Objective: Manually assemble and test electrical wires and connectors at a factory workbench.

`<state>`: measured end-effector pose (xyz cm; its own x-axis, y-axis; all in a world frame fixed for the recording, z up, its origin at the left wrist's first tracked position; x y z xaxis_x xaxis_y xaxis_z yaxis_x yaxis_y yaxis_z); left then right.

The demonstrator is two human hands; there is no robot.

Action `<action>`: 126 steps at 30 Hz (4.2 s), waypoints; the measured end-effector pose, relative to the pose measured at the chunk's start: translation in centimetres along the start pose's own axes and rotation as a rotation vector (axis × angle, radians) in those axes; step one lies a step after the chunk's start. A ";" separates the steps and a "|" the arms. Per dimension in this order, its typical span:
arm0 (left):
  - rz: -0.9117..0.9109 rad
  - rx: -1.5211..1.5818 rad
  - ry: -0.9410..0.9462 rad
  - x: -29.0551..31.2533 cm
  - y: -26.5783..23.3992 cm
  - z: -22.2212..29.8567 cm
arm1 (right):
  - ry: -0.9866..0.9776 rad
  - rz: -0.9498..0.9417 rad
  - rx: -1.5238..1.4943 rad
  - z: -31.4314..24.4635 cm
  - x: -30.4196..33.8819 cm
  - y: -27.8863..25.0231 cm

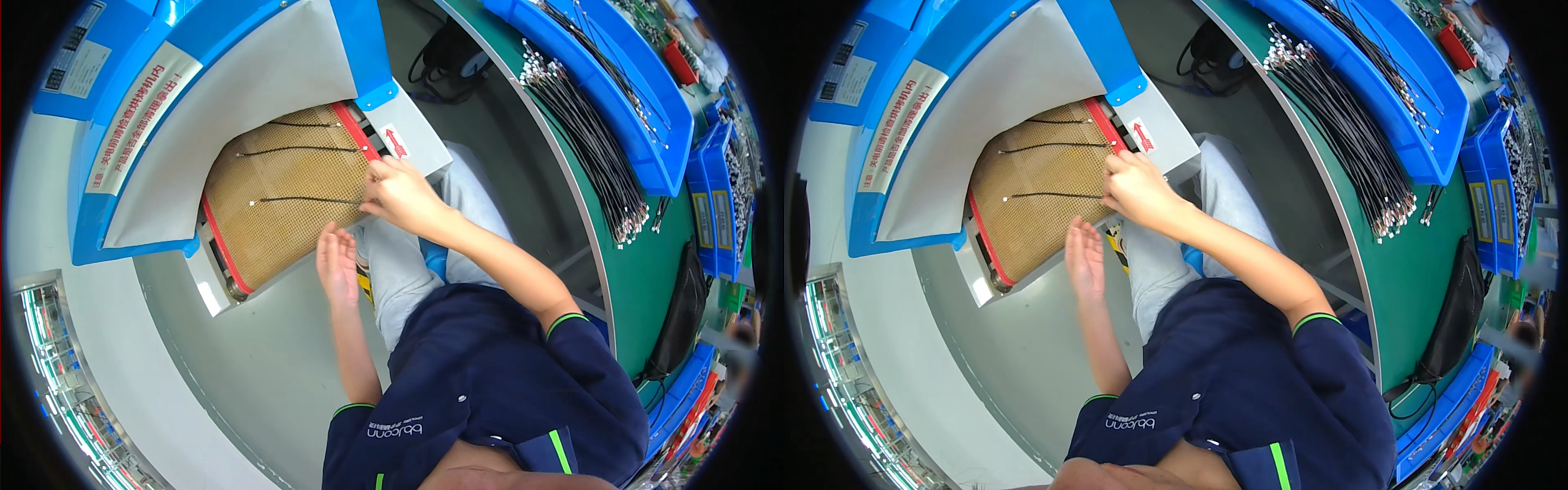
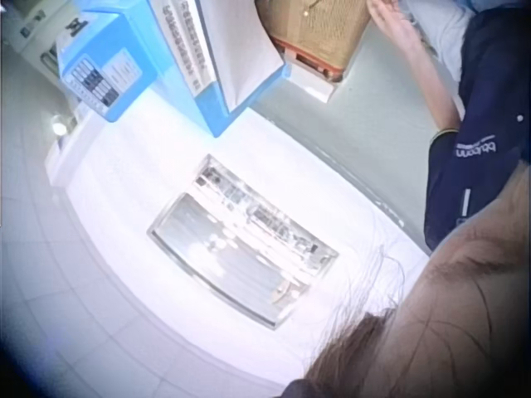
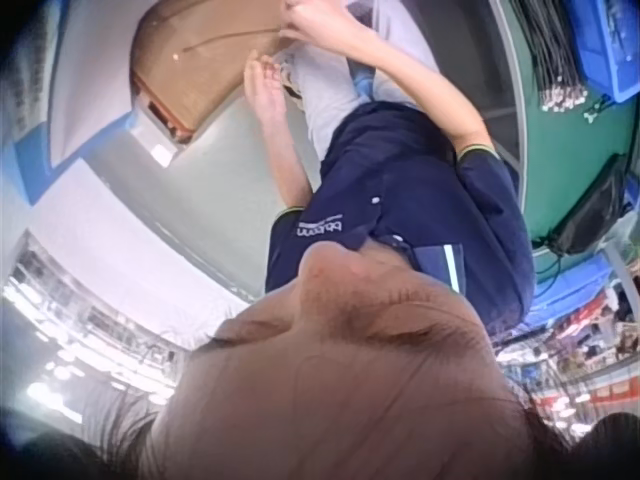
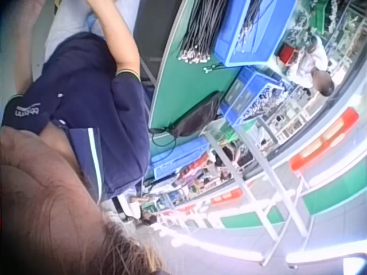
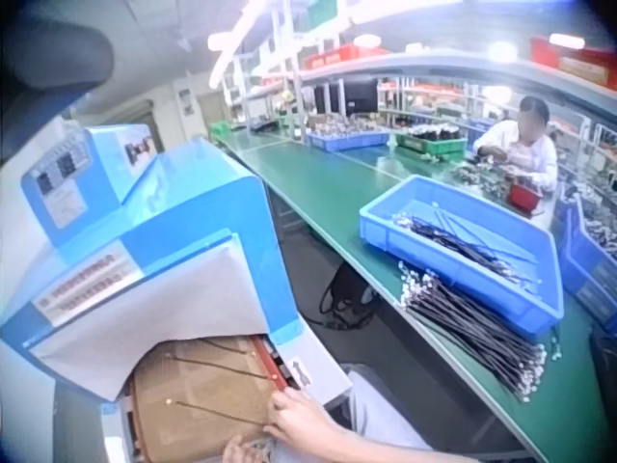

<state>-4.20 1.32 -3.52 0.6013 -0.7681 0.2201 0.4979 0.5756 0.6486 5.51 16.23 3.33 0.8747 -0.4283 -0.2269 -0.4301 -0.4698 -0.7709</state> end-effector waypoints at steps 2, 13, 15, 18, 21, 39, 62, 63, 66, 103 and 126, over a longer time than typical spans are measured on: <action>-0.058 -0.090 -0.165 0.7 -1.3 -2.3 | 0.003 -0.002 0.046 0.3 -2.2 2.0; -0.215 -0.295 -0.538 4.4 -3.6 -8.7 | 0.130 -0.033 0.241 1.4 -8.0 8.8; -0.228 -0.303 -0.548 4.6 -3.8 -9.0 | 0.152 -0.039 0.248 1.4 -8.1 9.5; -0.243 -0.321 -0.551 4.3 -4.4 -8.9 | 0.124 -0.060 0.203 1.1 -7.5 8.8; -0.235 -0.375 -0.526 4.2 -3.6 -8.5 | 0.148 -0.032 0.113 2.3 -6.1 6.3; -0.411 -0.577 -0.483 3.0 -1.0 -6.0 | 0.851 0.453 0.565 4.7 16.3 -17.1; -0.197 -1.270 0.474 2.3 7.8 1.5 | 0.223 0.089 -0.018 -0.1 13.2 -14.7; -0.239 -1.571 0.737 2.5 9.2 2.2 | 0.204 0.056 -0.051 -0.3 13.1 -13.7; -0.513 -1.727 0.710 2.0 10.3 2.8 | 0.182 -0.004 -0.161 0.2 12.9 -11.7; -0.690 -1.428 0.706 3.6 11.2 0.8 | 0.062 -0.061 -0.446 -0.2 10.2 -5.7; -0.675 -1.404 0.711 2.7 10.8 1.1 | 0.128 -0.100 -0.492 0.5 10.5 -6.4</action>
<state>2.08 5.13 4.85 0.0148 -0.9173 -0.3980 0.6529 0.3103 -0.6909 17.60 15.11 5.60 0.8958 -0.4391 -0.0683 -0.4268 -0.8075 -0.4071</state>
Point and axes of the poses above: each hand's wrist, its own x-axis away from the middle knuckle, its own y-axis out of the palm, z = x × y, the point moved 3 cm from there along -x, towards the middle knuckle, and after that the axes turned 11 degrees about -z, right-handed, at the moved point
